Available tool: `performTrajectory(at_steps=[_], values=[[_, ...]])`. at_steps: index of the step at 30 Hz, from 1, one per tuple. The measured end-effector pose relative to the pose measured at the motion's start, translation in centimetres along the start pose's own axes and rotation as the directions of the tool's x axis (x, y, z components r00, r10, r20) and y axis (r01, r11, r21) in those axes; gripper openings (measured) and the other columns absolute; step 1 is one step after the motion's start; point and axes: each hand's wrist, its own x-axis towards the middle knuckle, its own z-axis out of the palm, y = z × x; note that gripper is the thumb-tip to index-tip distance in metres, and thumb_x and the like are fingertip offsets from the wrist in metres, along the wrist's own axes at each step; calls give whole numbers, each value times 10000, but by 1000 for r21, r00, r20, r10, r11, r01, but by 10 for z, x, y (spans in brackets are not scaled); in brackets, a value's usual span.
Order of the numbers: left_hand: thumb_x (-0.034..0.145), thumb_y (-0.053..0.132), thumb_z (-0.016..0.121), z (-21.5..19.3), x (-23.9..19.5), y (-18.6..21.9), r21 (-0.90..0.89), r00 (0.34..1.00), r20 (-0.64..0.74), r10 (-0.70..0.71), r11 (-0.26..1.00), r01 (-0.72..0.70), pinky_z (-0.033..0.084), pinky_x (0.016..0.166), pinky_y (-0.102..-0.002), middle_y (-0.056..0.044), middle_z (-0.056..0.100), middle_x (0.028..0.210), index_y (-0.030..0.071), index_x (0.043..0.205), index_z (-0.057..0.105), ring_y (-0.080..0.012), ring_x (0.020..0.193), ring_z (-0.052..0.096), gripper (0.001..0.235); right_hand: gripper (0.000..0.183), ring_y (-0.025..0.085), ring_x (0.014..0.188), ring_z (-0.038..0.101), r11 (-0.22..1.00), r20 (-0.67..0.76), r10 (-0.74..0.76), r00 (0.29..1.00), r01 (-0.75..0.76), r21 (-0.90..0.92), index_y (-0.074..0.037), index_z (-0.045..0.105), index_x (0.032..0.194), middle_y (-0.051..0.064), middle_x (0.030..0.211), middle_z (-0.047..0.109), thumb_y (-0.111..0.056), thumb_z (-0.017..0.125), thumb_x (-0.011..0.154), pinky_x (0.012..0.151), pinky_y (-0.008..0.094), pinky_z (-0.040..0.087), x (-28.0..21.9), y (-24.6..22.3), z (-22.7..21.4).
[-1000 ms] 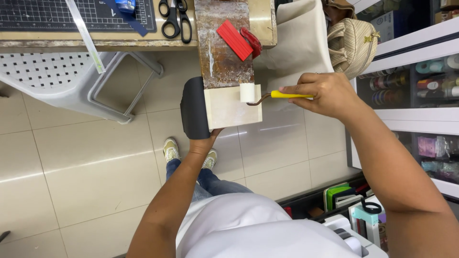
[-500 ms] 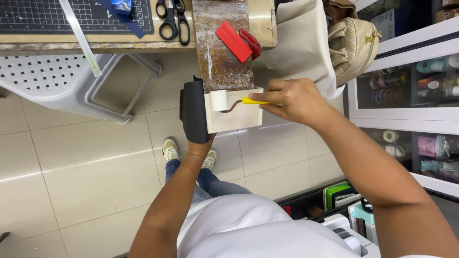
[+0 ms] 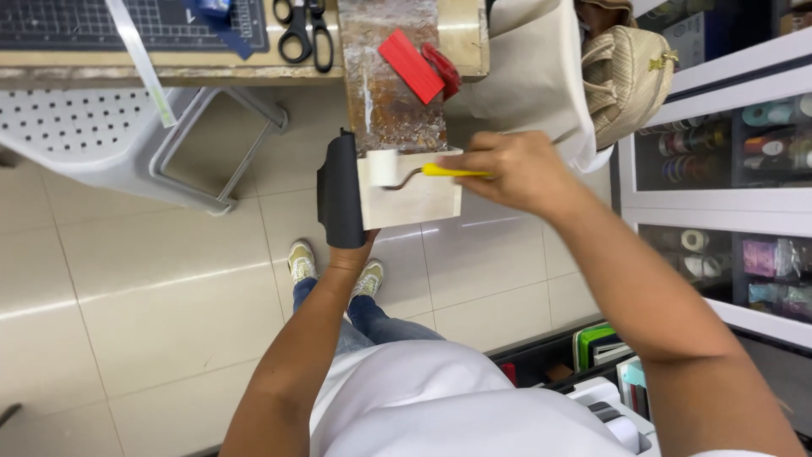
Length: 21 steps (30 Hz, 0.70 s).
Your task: Applying glue to a block and wrapping it with paper using a roller and scraper
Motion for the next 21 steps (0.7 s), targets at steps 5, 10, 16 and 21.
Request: performTrajectory(at_steps=[5,10,16,21], values=[[823,300,889,6,8,0,6,999,23,31,999,-31,394,1180,-476,-189,620,1396,-1,1414,568,-289,1372,532,736,224,253,700,706,998,52,64,997,-63,-30,-405,802,1099,-46,841,698,-391,782,876,622,372,556,-31,36,-12],[821,304,890,11,8,4,19,999,12,43,999,-44,392,1182,-472,-183,623,1393,3,1411,571,-285,1371,533,735,218,261,721,704,986,99,149,984,-140,-90,-438,797,1101,-43,851,697,-439,767,885,646,367,553,-46,48,-17],[818,309,890,14,7,5,31,996,44,71,997,-73,390,1185,-468,-176,627,1391,8,1408,576,-279,1370,535,732,213,266,702,696,995,38,98,995,-97,-22,-441,799,1108,-38,842,701,-440,773,896,616,371,546,-58,66,-6],[816,312,891,13,1,6,55,997,16,71,996,-72,387,1187,-464,-169,629,1388,12,1405,579,-275,1369,537,731,233,196,744,696,986,64,145,987,-139,-87,-510,768,1125,-109,880,690,-477,771,894,656,326,548,-56,62,-6]])
